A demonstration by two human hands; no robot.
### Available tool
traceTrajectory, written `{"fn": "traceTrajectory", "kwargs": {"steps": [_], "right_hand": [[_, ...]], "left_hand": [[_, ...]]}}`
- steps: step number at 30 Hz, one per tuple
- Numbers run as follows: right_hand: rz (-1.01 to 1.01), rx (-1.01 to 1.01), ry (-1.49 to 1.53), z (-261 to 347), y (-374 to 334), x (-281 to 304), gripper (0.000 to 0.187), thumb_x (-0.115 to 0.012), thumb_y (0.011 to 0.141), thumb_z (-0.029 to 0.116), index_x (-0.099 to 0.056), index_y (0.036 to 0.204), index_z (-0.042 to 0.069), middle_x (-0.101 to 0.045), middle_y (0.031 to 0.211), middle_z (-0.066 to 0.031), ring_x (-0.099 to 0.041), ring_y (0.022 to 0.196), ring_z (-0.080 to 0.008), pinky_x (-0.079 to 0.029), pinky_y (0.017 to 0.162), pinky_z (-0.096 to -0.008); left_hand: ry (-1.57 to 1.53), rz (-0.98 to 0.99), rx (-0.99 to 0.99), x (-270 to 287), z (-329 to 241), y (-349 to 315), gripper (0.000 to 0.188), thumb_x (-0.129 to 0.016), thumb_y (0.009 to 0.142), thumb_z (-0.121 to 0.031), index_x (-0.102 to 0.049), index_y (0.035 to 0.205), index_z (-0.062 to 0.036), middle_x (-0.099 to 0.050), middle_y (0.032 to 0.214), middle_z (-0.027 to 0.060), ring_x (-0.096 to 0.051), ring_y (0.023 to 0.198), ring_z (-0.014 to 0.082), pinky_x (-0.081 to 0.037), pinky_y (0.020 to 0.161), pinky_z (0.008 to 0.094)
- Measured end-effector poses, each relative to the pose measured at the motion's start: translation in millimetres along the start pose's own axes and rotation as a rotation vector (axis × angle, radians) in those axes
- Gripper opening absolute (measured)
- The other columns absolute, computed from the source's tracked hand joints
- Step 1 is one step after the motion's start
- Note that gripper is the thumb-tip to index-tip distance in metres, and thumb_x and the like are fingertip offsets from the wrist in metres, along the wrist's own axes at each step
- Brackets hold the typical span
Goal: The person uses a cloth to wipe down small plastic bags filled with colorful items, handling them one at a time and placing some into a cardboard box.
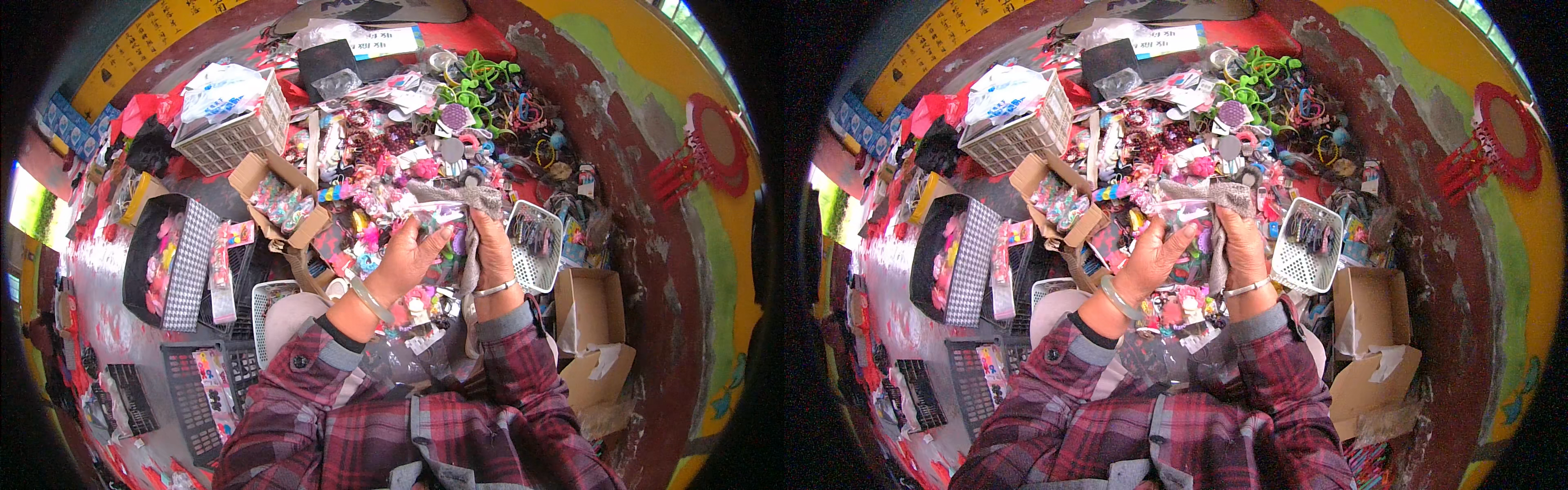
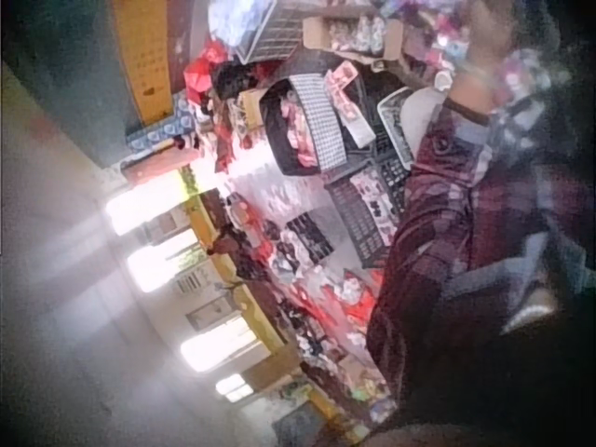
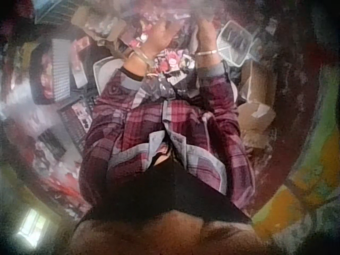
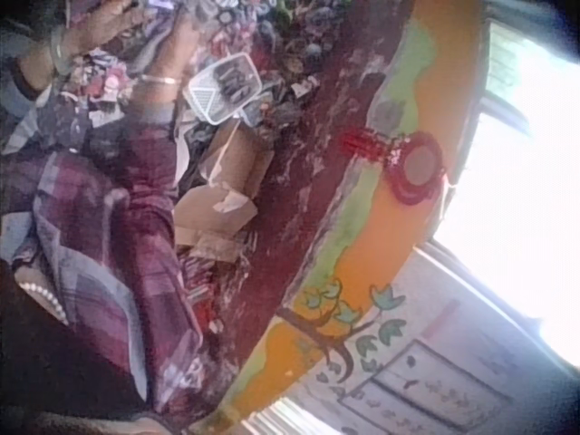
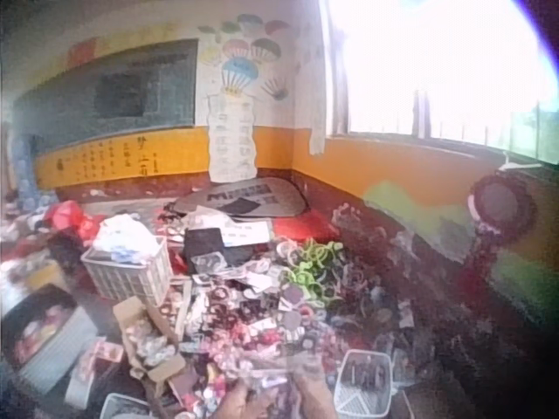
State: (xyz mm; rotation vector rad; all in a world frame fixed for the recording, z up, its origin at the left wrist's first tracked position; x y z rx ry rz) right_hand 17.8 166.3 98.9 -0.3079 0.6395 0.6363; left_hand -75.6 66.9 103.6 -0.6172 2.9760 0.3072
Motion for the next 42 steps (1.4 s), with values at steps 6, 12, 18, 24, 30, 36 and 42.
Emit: {"fn": "traceTrajectory", "kwargs": {"steps": [6, 12, 18, 24, 30, 36, 42], "right_hand": [[-0.120, 0.051, -0.076, -1.5, 9.0, 16.7, 0.028, -0.050, 0.088, 0.025, -0.059, 0.101, 0.002, -0.063, 0.094, -0.0076, -0.061, 0.081, -0.0173, -0.049, 0.073, -0.0283], [-0.102, 0.069, -0.002, -0.3, 9.2, 15.7, 0.030, -0.049, 0.089, 0.025, -0.059, 0.102, 0.000, -0.063, 0.094, -0.0096, -0.061, 0.082, -0.0195, -0.049, 0.076, -0.0303], [-0.069, -0.111, 0.302, 3.5, 6.0, 10.4, 0.023, -0.054, 0.086, 0.022, -0.059, 0.098, 0.003, -0.064, 0.090, -0.0094, -0.062, 0.077, -0.0211, -0.051, 0.070, -0.0325], [-0.194, -0.118, 0.350, 2.7, 6.6, 14.1, 0.019, -0.056, 0.086, 0.016, -0.059, 0.096, 0.000, -0.065, 0.088, -0.0114, -0.063, 0.077, -0.0231, -0.052, 0.070, -0.0345], [-0.153, -0.148, 0.278, 2.3, 12.1, 24.1, 0.024, -0.054, 0.089, 0.022, -0.058, 0.102, 0.002, -0.064, 0.093, -0.0099, -0.062, 0.081, -0.0219, -0.051, 0.074, -0.0342], [-0.054, -0.049, 0.004, 41.4, 7.2, 23.1, 0.052, -0.036, 0.094, 0.045, -0.049, 0.118, 0.000, -0.058, 0.113, -0.0113, -0.057, 0.101, -0.0247, -0.045, 0.089, -0.0365], [0.278, 0.027, -0.563, 31.7, -12.6, 4.4, 0.040, -0.055, 0.087, 0.025, -0.051, 0.119, 0.001, -0.057, 0.110, -0.0068, -0.053, 0.101, -0.0147, -0.041, 0.086, -0.0266]], "left_hand": [[-0.019, 0.039, -0.086, -7.7, -13.8, -0.1, 0.038, -0.056, 0.090, -0.022, -0.045, 0.119, -0.0003, -0.055, 0.105, 0.0020, -0.050, 0.093, 0.0082, -0.042, 0.083, 0.0234], [-0.137, 0.130, 0.129, -8.3, -19.6, -2.4, 0.051, -0.068, 0.079, -0.013, -0.043, 0.121, -0.0001, -0.054, 0.110, 0.0032, -0.051, 0.098, 0.0106, -0.042, 0.087, 0.0258], [-0.154, 0.238, 0.125, -8.3, -5.0, -0.6, 0.058, -0.070, 0.075, -0.008, -0.040, 0.125, -0.0037, -0.053, 0.111, 0.0031, -0.051, 0.101, 0.0123, -0.042, 0.088, 0.0272], [-0.178, 0.213, 0.159, -6.5, -3.1, -0.7, 0.062, -0.069, 0.075, -0.009, -0.038, 0.128, -0.0053, -0.055, 0.108, 0.0022, -0.052, 0.097, 0.0099, -0.047, 0.079, 0.0253], [-0.266, 0.163, 0.330, 4.2, -15.0, -0.6, 0.060, -0.067, 0.075, -0.007, -0.039, 0.128, -0.0038, -0.050, 0.115, 0.0034, -0.048, 0.106, 0.0119, -0.042, 0.088, 0.0271], [-0.077, 0.249, 0.450, 39.8, -21.3, -3.7, 0.067, -0.071, 0.072, -0.016, -0.038, 0.128, 0.0001, -0.050, 0.116, 0.0048, -0.048, 0.107, 0.0138, -0.039, 0.091, 0.0270], [0.165, 0.454, 0.487, 46.6, -9.3, -13.2, 0.070, -0.073, 0.071, -0.021, -0.040, 0.129, -0.0001, -0.052, 0.117, 0.0076, -0.049, 0.107, 0.0151, -0.038, 0.093, 0.0279]]}}
Point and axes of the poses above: each hand's wrist, its own y-axis towards the middle knuckle, its own x-axis out of the back of the hand, z = x × y, the point moved 3 cm from there along y, towards the middle knuckle
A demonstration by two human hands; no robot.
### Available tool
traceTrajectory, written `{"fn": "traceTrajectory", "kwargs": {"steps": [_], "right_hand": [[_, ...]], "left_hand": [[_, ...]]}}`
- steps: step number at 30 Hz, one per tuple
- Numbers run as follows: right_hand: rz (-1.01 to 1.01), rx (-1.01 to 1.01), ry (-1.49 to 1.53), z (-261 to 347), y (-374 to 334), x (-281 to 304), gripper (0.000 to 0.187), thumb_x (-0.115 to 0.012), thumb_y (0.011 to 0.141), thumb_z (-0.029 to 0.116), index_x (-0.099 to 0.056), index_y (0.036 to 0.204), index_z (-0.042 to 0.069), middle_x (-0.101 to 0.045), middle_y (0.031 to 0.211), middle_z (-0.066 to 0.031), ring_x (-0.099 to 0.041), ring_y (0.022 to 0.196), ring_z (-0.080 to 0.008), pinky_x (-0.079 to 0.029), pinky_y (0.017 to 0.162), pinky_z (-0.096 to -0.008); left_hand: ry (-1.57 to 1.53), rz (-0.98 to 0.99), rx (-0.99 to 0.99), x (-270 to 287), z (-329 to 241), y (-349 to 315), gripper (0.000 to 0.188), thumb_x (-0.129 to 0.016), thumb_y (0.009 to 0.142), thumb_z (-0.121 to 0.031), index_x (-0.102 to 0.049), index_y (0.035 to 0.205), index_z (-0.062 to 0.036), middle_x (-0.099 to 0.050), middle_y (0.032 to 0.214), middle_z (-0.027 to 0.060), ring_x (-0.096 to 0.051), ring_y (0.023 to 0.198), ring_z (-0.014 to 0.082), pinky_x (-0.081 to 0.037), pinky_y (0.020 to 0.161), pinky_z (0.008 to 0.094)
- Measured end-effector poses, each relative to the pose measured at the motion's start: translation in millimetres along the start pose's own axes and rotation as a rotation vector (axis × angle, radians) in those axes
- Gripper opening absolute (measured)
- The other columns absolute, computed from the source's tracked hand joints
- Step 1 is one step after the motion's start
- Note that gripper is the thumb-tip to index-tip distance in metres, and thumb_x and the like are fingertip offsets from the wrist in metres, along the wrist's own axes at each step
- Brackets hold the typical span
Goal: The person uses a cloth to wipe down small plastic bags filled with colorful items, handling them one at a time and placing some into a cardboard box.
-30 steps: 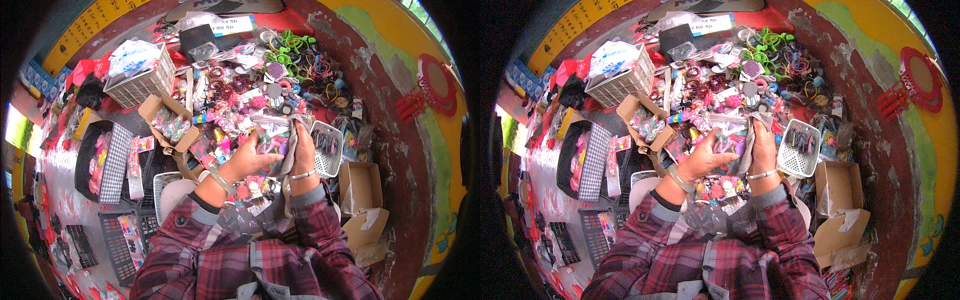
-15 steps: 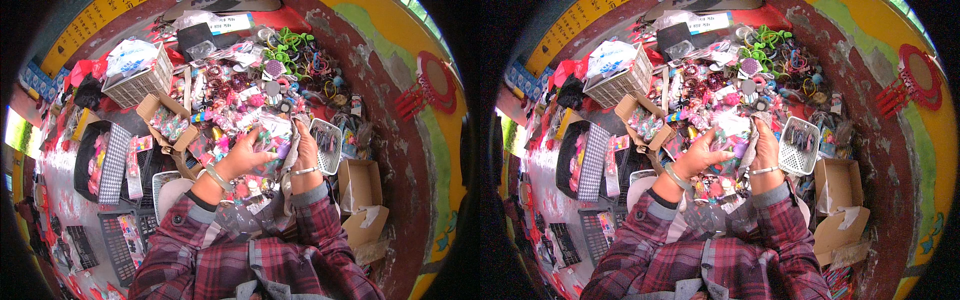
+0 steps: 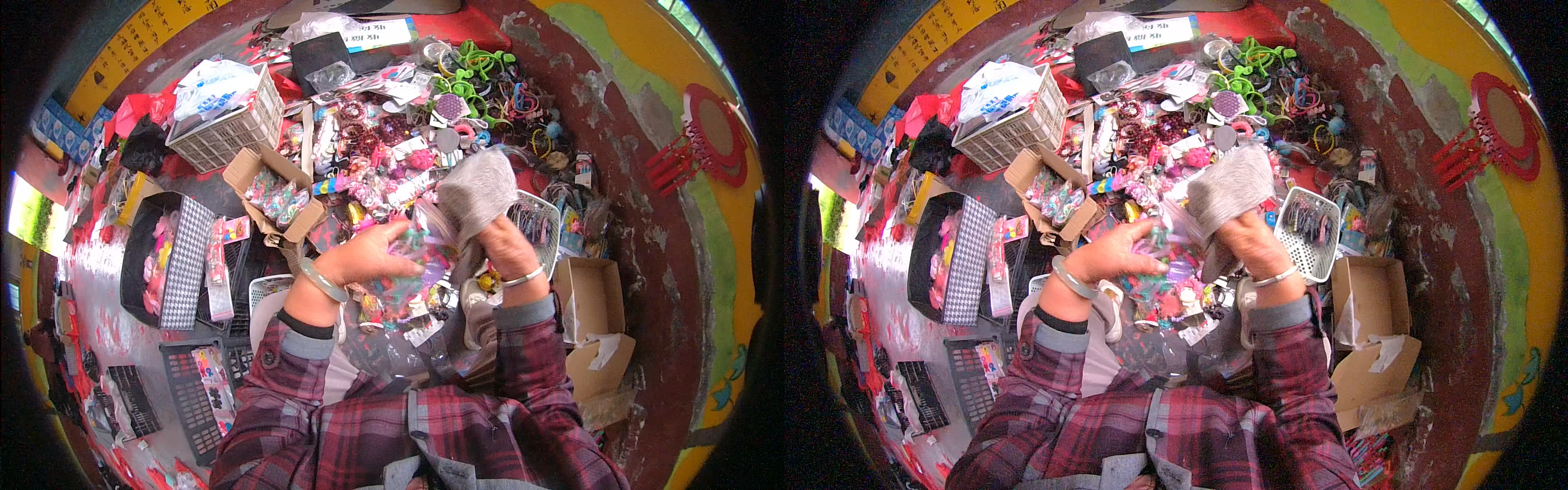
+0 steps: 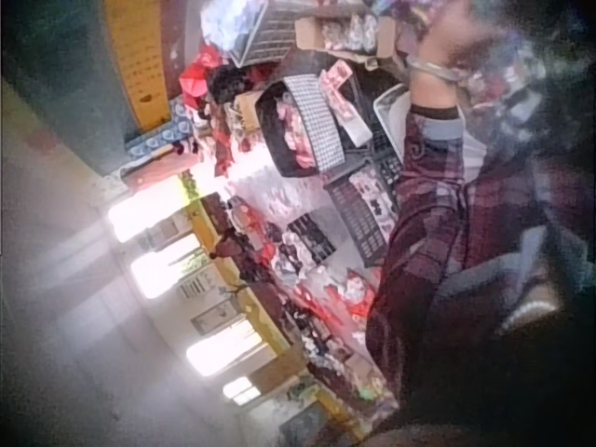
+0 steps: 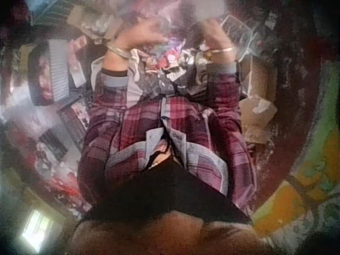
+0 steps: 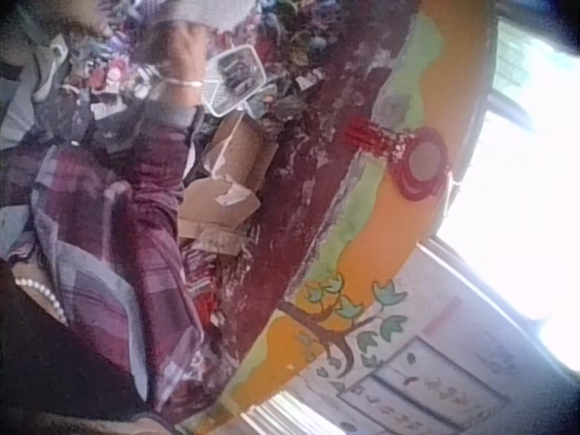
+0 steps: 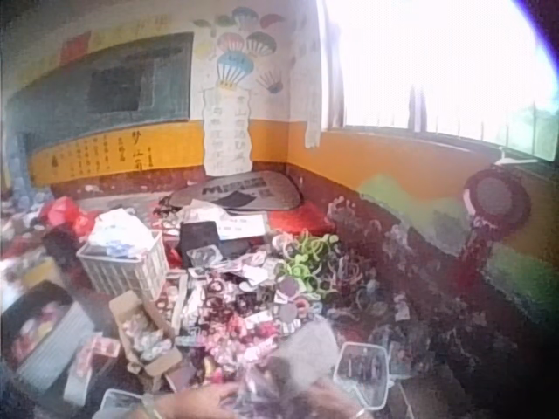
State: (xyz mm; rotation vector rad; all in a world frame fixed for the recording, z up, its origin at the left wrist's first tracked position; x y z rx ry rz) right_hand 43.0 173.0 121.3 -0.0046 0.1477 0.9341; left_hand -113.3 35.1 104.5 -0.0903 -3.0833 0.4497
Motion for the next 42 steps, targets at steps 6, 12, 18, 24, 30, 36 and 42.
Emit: {"fn": "traceTrajectory", "kwargs": {"steps": [6, 12, 18, 24, 30, 36, 42], "right_hand": [[0.057, 0.022, -0.222, -14.5, 7.6, -30.1, 0.015, -0.058, 0.080, 0.010, -0.060, 0.089, 0.000, -0.057, 0.072, -0.0039, -0.052, 0.069, -0.0091, -0.044, 0.060, -0.0282], [-0.283, 0.517, -0.803, -5.1, 6.6, -33.9, 0.015, -0.058, 0.078, 0.010, -0.048, 0.070, 0.003, -0.048, 0.061, -0.0142, -0.052, 0.057, -0.0300, -0.040, 0.051, -0.0378], [-0.429, 0.554, -0.925, -3.7, 1.7, -28.1, 0.013, -0.057, 0.079, 0.010, -0.048, 0.071, 0.004, -0.051, 0.063, -0.0149, -0.053, 0.057, -0.0358, -0.041, 0.050, -0.0414], [-0.473, 0.433, -0.529, -17.5, 10.9, -9.2, 0.018, -0.053, 0.083, 0.006, -0.049, 0.066, 0.000, -0.046, 0.055, -0.0075, -0.046, 0.050, -0.0179, -0.038, 0.047, -0.0303], [-0.515, 0.254, -0.072, -34.9, 19.5, 26.9, 0.028, -0.049, 0.089, 0.011, -0.051, 0.063, 0.001, -0.046, 0.060, 0.0038, -0.043, 0.056, -0.0073, -0.038, 0.052, -0.0239], [-0.285, 0.083, 0.654, -9.7, 7.8, 63.0, 0.041, -0.059, 0.084, 0.038, -0.055, 0.107, 0.004, -0.061, 0.097, -0.0099, -0.060, 0.086, -0.0229, -0.050, 0.080, -0.0352], [-0.105, -0.126, 0.472, 1.0, 16.5, -13.8, 0.046, -0.062, 0.082, 0.037, -0.056, 0.111, 0.002, -0.059, 0.102, -0.0074, -0.056, 0.092, -0.0149, -0.047, 0.079, -0.0263]], "left_hand": [[0.369, -0.024, -0.141, -2.5, -0.1, 3.2, 0.072, -0.070, 0.073, -0.029, -0.039, 0.130, 0.0009, -0.053, 0.121, 0.0141, -0.050, 0.109, 0.0192, -0.038, 0.094, 0.0311], [0.328, -0.049, -0.096, -5.1, -9.7, 0.5, 0.078, -0.073, 0.070, -0.031, -0.037, 0.130, 0.0037, -0.050, 0.123, 0.0162, -0.046, 0.114, 0.0200, -0.035, 0.097, 0.0302], [0.177, -0.031, -0.093, -13.5, -18.1, -3.5, 0.080, -0.075, 0.070, -0.026, -0.034, 0.131, 0.0052, -0.046, 0.129, 0.0158, -0.042, 0.118, 0.0188, -0.033, 0.099, 0.0292], [0.213, -0.040, -0.112, -16.3, -24.5, -4.2, 0.076, -0.074, 0.071, -0.023, -0.036, 0.131, 0.0048, -0.046, 0.128, 0.0148, -0.044, 0.116, 0.0185, -0.034, 0.097, 0.0287], [0.026, -0.058, -0.052, -11.7, -15.4, -3.7, 0.069, -0.073, 0.070, -0.015, -0.040, 0.128, 0.0024, -0.052, 0.120, 0.0109, -0.049, 0.109, 0.0161, -0.038, 0.094, 0.0286], [-0.720, -0.249, -0.323, 11.3, -10.8, -10.6, 0.050, -0.067, 0.075, -0.009, -0.047, 0.120, -0.0039, -0.058, 0.105, 0.0052, -0.059, 0.093, 0.0167, -0.049, 0.084, 0.0314], [-1.039, -0.265, -0.449, 0.1, -23.6, -2.7, 0.046, -0.063, 0.080, -0.011, -0.046, 0.122, -0.0061, -0.058, 0.106, 0.0061, -0.060, 0.092, 0.0184, -0.052, 0.080, 0.0358]]}}
Point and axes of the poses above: each hand's wrist, its own y-axis towards the middle knuckle, its own x-axis out of the back of the hand, z = x × y, the point moved 3 cm from there along y, towards the middle knuckle
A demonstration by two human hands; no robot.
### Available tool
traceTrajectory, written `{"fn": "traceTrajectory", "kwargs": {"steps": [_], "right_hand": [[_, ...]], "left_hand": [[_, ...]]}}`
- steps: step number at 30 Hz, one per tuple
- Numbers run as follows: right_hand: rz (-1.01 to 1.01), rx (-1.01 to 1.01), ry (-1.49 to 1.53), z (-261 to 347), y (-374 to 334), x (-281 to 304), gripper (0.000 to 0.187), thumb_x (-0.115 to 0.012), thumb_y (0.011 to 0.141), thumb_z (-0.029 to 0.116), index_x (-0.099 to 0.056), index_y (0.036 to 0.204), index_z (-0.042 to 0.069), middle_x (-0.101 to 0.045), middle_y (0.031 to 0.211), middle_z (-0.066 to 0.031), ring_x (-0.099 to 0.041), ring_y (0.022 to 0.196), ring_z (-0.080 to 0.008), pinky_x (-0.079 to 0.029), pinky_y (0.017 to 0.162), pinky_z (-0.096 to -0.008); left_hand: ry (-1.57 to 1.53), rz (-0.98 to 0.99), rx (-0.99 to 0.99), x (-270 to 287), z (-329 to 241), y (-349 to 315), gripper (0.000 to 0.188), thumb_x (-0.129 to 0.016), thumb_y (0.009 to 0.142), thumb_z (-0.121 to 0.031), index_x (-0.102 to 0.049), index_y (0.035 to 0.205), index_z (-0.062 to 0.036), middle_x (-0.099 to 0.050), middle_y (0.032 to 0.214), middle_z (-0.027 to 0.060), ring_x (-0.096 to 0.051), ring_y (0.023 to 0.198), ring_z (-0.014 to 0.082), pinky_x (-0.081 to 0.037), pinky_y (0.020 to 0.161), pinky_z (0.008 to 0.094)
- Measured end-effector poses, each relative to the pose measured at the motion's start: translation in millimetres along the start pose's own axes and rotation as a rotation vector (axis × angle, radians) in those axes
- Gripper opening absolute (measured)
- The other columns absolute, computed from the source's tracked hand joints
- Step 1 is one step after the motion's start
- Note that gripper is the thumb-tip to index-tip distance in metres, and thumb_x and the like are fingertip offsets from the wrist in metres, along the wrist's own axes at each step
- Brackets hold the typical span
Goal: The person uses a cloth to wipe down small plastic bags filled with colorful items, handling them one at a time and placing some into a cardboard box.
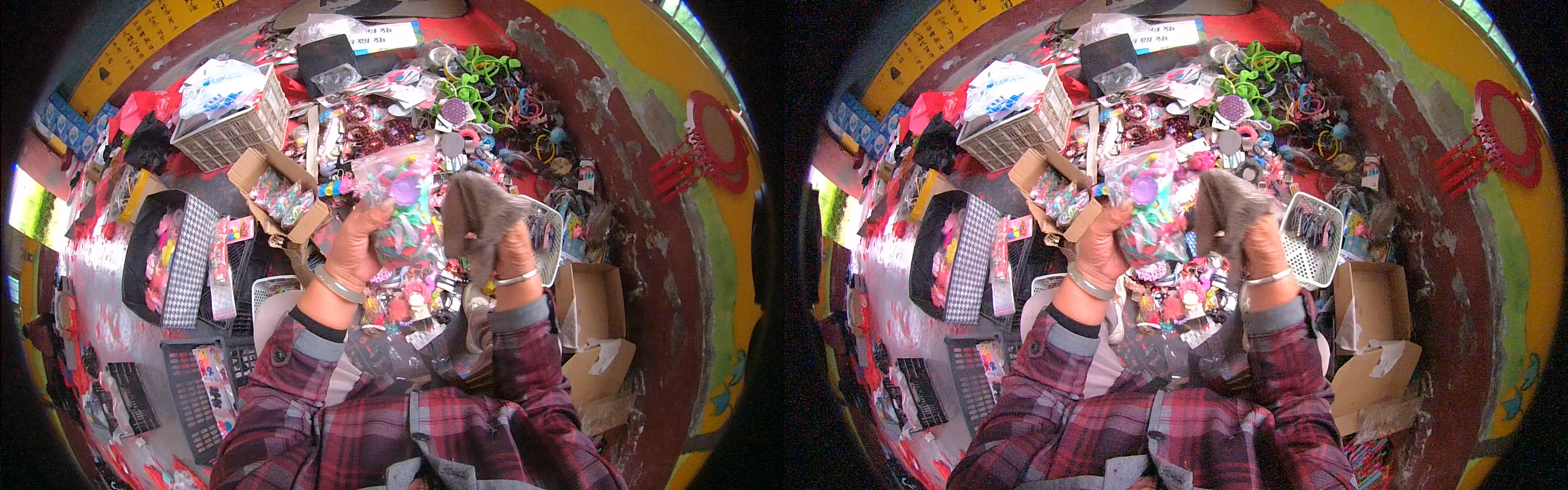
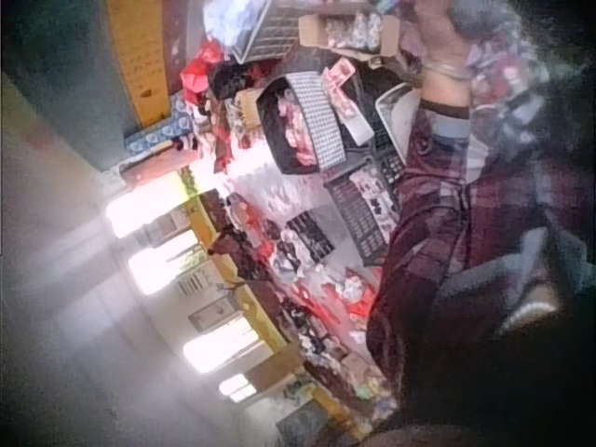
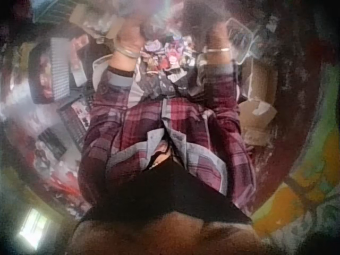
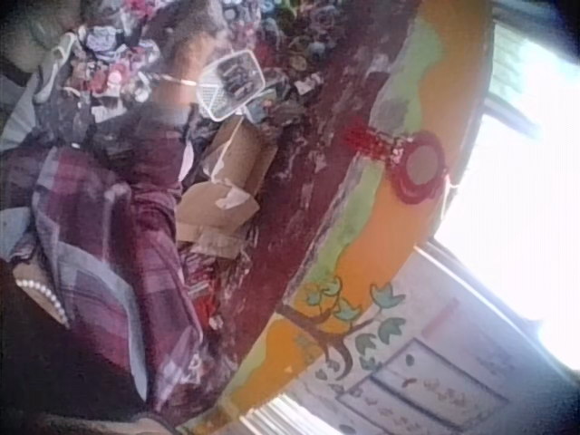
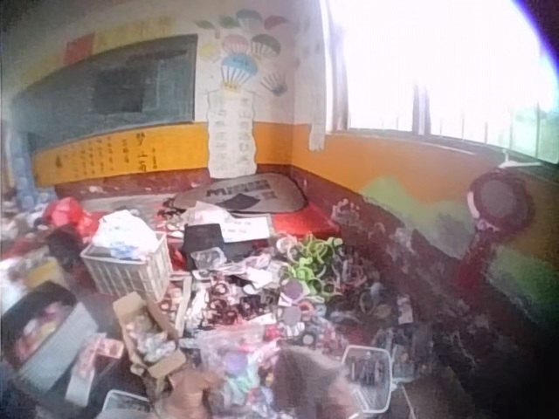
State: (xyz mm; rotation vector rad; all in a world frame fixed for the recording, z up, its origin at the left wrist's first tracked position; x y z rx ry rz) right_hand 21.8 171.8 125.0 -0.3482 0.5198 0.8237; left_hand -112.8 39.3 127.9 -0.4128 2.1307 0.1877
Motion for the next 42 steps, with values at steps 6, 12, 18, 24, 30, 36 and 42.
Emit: {"fn": "traceTrajectory", "kwargs": {"steps": [6, 12, 18, 24, 30, 36, 42], "right_hand": [[-0.108, 0.321, -0.525, -27.4, -2.9, -26.4, 0.038, -0.036, 0.095, 0.025, -0.054, 0.111, -0.004, -0.058, 0.102, -0.0092, -0.051, 0.096, -0.0160, -0.041, 0.084, -0.0293], [-0.055, 0.437, -0.682, -29.5, 4.7, -22.8, 0.038, -0.036, 0.095, 0.027, -0.055, 0.107, -0.003, -0.060, 0.096, -0.0079, -0.053, 0.087, -0.0154, -0.043, 0.079, -0.0292], [0.284, -0.025, 0.033, -2.1, -2.2, -11.9, 0.041, -0.055, 0.084, 0.014, -0.047, 0.122, 0.002, -0.055, 0.118, -0.0072, -0.053, 0.106, -0.0150, -0.042, 0.090, -0.0267], [0.137, 0.279, -0.465, -56.0, -3.2, -22.1, 0.056, -0.066, 0.072, 0.007, -0.044, 0.123, 0.002, -0.055, 0.106, -0.0056, -0.052, 0.097, -0.0171, -0.042, 0.087, -0.0305], [-0.071, 0.442, -0.503, -56.1, -4.9, -35.7, 0.039, -0.060, 0.077, 0.008, -0.052, 0.113, -0.003, -0.059, 0.102, -0.0100, -0.054, 0.096, -0.0175, -0.042, 0.088, -0.0297], [-0.130, -0.069, -0.369, -50.6, 3.2, -8.4, 0.033, -0.051, 0.087, 0.027, -0.056, 0.104, -0.001, -0.062, 0.096, -0.0072, -0.058, 0.082, -0.0160, -0.048, 0.072, -0.0292], [0.307, 0.142, 0.240, -42.0, 11.6, -14.3, 0.073, -0.062, 0.080, 0.044, -0.032, 0.136, 0.007, -0.045, 0.130, -0.0065, -0.052, 0.109, -0.0196, -0.045, 0.089, -0.0344]], "left_hand": [[0.680, 0.102, -0.201, -7.2, 24.5, 0.8, 0.053, -0.059, 0.086, -0.017, -0.034, 0.130, -0.0022, -0.047, 0.121, 0.0058, -0.044, 0.112, 0.0158, -0.033, 0.097, 0.0299], [0.589, 0.006, -0.197, 2.0, 24.6, 3.9, 0.037, -0.059, 0.086, -0.016, -0.045, 0.118, -0.0019, -0.056, 0.102, 0.0027, -0.053, 0.092, 0.0106, -0.045, 0.079, 0.0251], [0.227, -0.100, -0.176, 11.7, -0.4, 6.9, 0.033, -0.056, 0.088, -0.012, -0.046, 0.118, -0.0050, -0.058, 0.101, 0.0052, -0.061, 0.087, 0.0169, -0.053, 0.075, 0.0330], [0.283, -0.218, -0.278, 5.5, 15.0, 9.1, 0.030, -0.058, 0.087, -0.013, -0.048, 0.114, -0.0037, -0.057, 0.101, 0.0041, -0.057, 0.092, 0.0134, -0.049, 0.079, 0.0293], [0.223, -0.216, -0.281, 3.2, 32.1, 4.0, 0.034, -0.056, 0.089, -0.015, -0.043, 0.119, -0.0049, -0.053, 0.109, 0.0034, -0.054, 0.094, 0.0132, -0.043, 0.086, 0.0292], [0.301, -0.222, -0.254, 10.5, 30.6, 3.6, 0.035, -0.056, 0.089, -0.016, -0.044, 0.121, -0.0061, -0.055, 0.106, 0.0016, -0.052, 0.095, 0.0112, -0.042, 0.084, 0.0273], [-0.167, -0.178, -0.193, 16.9, 3.5, 11.3, 0.039, -0.048, 0.091, -0.037, -0.050, 0.115, -0.0069, -0.059, 0.108, 0.0083, -0.058, 0.099, 0.0228, -0.048, 0.086, 0.0392]]}}
Point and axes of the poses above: each hand's wrist, its own y-axis towards the middle knuckle, its own x-axis out of the back of the hand, z = x × y, the point moved 3 cm from there along y, towards the middle knuckle
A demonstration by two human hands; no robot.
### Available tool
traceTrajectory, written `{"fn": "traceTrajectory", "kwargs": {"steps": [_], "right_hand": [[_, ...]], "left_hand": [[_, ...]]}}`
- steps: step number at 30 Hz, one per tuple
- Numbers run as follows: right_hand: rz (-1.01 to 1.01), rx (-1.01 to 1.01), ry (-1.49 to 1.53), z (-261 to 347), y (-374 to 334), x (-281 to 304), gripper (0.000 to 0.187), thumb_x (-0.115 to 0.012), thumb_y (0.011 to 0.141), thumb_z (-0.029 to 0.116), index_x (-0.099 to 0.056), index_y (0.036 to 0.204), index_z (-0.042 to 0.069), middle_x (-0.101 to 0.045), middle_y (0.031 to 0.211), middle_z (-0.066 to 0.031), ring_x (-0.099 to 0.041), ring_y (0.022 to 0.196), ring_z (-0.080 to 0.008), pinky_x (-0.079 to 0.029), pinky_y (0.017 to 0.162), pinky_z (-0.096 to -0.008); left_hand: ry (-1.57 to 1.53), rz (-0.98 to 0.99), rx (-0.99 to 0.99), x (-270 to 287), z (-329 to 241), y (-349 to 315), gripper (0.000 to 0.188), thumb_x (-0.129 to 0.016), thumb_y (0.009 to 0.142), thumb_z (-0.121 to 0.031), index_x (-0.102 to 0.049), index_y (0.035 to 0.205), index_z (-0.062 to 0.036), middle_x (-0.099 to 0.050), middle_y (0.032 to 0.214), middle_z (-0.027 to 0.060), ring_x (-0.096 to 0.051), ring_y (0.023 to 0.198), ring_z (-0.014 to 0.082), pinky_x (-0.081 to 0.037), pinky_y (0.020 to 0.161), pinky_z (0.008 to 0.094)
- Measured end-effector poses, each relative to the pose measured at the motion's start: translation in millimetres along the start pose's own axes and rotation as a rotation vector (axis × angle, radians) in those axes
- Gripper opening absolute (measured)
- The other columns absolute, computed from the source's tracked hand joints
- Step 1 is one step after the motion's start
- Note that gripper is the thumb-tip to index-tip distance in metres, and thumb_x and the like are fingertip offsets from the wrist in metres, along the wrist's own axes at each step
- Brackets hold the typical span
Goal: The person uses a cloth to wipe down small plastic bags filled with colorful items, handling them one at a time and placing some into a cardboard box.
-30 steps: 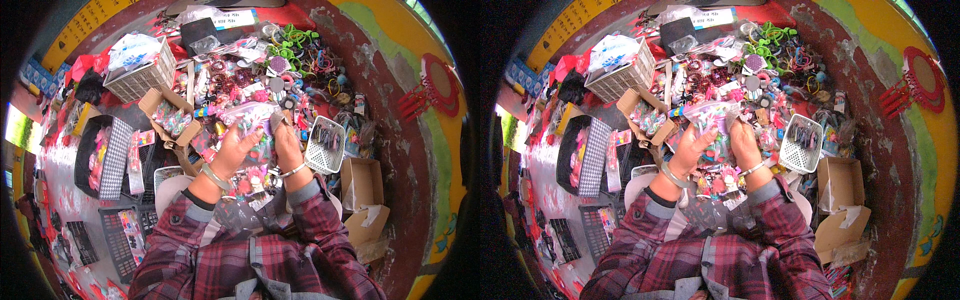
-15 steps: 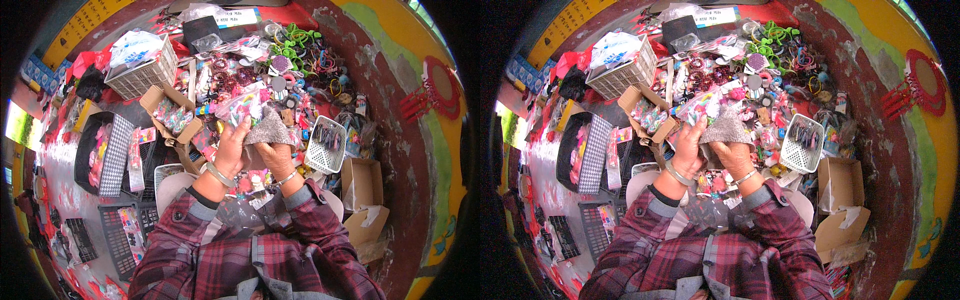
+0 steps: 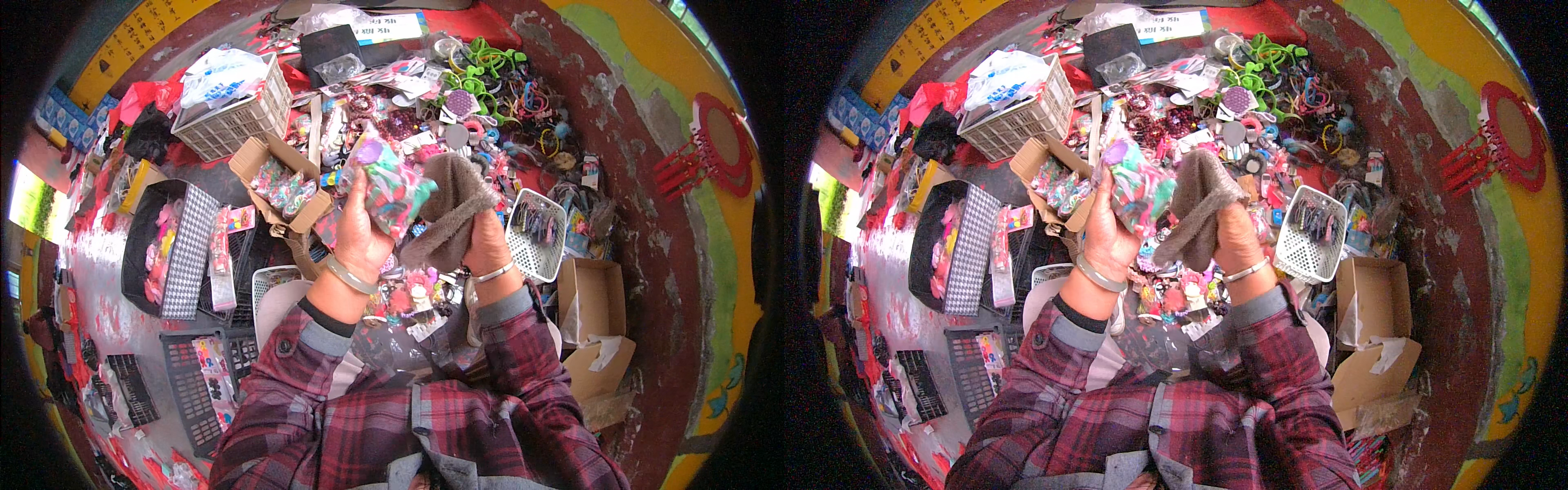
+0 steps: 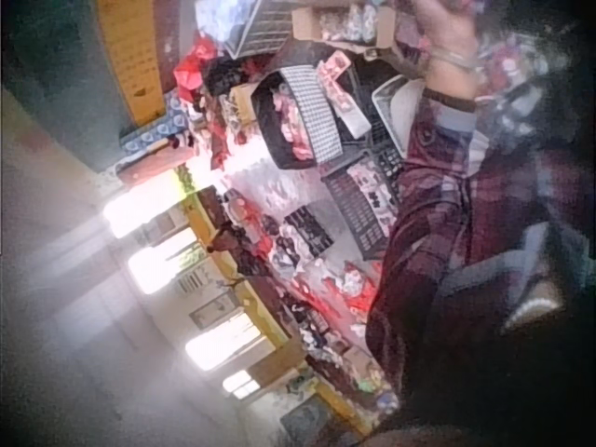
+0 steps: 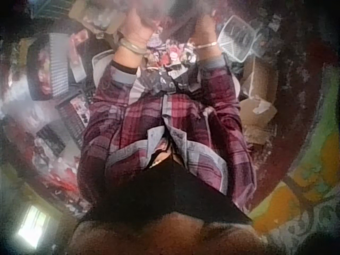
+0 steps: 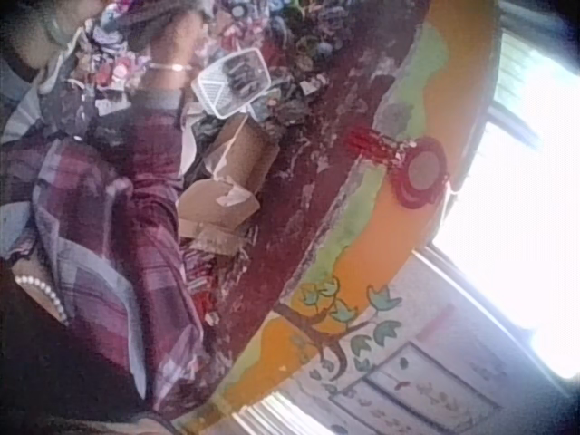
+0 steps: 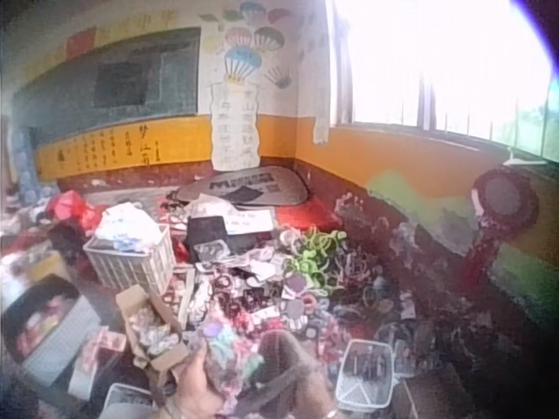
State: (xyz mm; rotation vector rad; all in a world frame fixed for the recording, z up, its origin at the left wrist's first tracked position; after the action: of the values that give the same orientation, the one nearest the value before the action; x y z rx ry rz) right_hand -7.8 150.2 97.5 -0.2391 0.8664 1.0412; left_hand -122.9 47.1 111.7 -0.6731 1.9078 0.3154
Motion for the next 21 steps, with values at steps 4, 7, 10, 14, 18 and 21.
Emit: {"fn": "traceTrajectory", "kwargs": {"steps": [4, 7, 10, 14, 18, 21], "right_hand": [[-0.185, 0.379, -1.037, -15.5, 1.9, -6.3, 0.076, -0.072, 0.067, 0.016, -0.035, 0.133, 0.005, -0.041, 0.132, -0.0086, -0.036, 0.122, -0.0200, -0.030, 0.102, -0.0338], [-0.085, 0.386, -0.790, -27.7, -9.2, -22.9, 0.061, -0.074, 0.066, 0.011, -0.047, 0.120, 0.004, -0.053, 0.117, -0.0095, -0.050, 0.108, -0.0202, -0.037, 0.095, -0.0343], [-0.181, 0.375, -0.851, -10.0, -10.3, -43.5, 0.051, -0.074, 0.066, 0.010, -0.053, 0.112, 0.003, -0.059, 0.105, -0.0075, -0.057, 0.095, -0.0184, -0.043, 0.087, -0.0327], [-0.386, 0.486, -0.510, -15.1, -11.0, -16.7, 0.027, -0.061, 0.079, -0.001, -0.057, 0.106, 0.000, -0.061, 0.101, -0.0056, -0.058, 0.091, -0.0150, -0.046, 0.083, -0.0279], [-0.373, 0.462, -0.309, -9.0, -11.1, -10.4, 0.017, -0.052, 0.088, 0.004, -0.057, 0.104, 0.001, -0.061, 0.098, -0.0062, -0.057, 0.090, -0.0139, -0.046, 0.080, -0.0250], [-0.280, 0.279, -0.205, 20.5, 6.1, -4.8, 0.042, -0.049, 0.090, 0.038, -0.049, 0.117, 0.005, -0.056, 0.109, -0.0066, -0.054, 0.101, -0.0190, -0.042, 0.090, -0.0357]], "left_hand": [[-0.034, 0.027, 0.105, -1.4, 18.9, 3.3, 0.042, -0.043, 0.092, -0.040, -0.050, 0.118, -0.0084, -0.059, 0.113, 0.0077, -0.056, 0.104, 0.0234, -0.043, 0.092, 0.0405], [-0.205, 0.105, 0.276, -0.5, 41.8, -5.8, 0.042, -0.042, 0.093, -0.039, -0.050, 0.120, -0.0081, -0.058, 0.114, 0.0087, -0.056, 0.103, 0.0232, -0.043, 0.092, 0.0378], [-0.183, 0.011, 0.344, 5.3, 43.3, -8.5, 0.041, -0.044, 0.092, -0.038, -0.050, 0.119, -0.0067, -0.058, 0.113, 0.0092, -0.057, 0.101, 0.0232, -0.044, 0.091, 0.0375], [-0.013, -0.096, 0.319, 1.3, 44.3, -14.5, 0.039, -0.046, 0.092, -0.036, -0.052, 0.116, -0.0054, -0.059, 0.110, 0.0098, -0.057, 0.099, 0.0234, -0.044, 0.091, 0.0382], [-0.044, -0.077, 0.326, -4.2, 42.4, -14.0, 0.035, -0.047, 0.092, -0.034, -0.054, 0.111, -0.0056, -0.061, 0.105, 0.0089, -0.060, 0.093, 0.0219, -0.048, 0.085, 0.0385], [0.006, -0.067, 0.257, -3.5, 31.7, -11.1, 0.030, -0.050, 0.091, -0.029, -0.054, 0.109, -0.0063, -0.061, 0.101, 0.0077, -0.061, 0.088, 0.0206, -0.050, 0.081, 0.0380]]}}
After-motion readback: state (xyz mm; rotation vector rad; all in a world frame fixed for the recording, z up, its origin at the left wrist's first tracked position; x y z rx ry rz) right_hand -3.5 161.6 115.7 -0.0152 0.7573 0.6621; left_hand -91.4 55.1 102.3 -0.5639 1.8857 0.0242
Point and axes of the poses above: each hand's wrist, its own y-axis towards the middle knuckle, its own x-axis out of the back of the hand, z = x × y, the point moved 3 cm from there along y, towards the middle knuckle
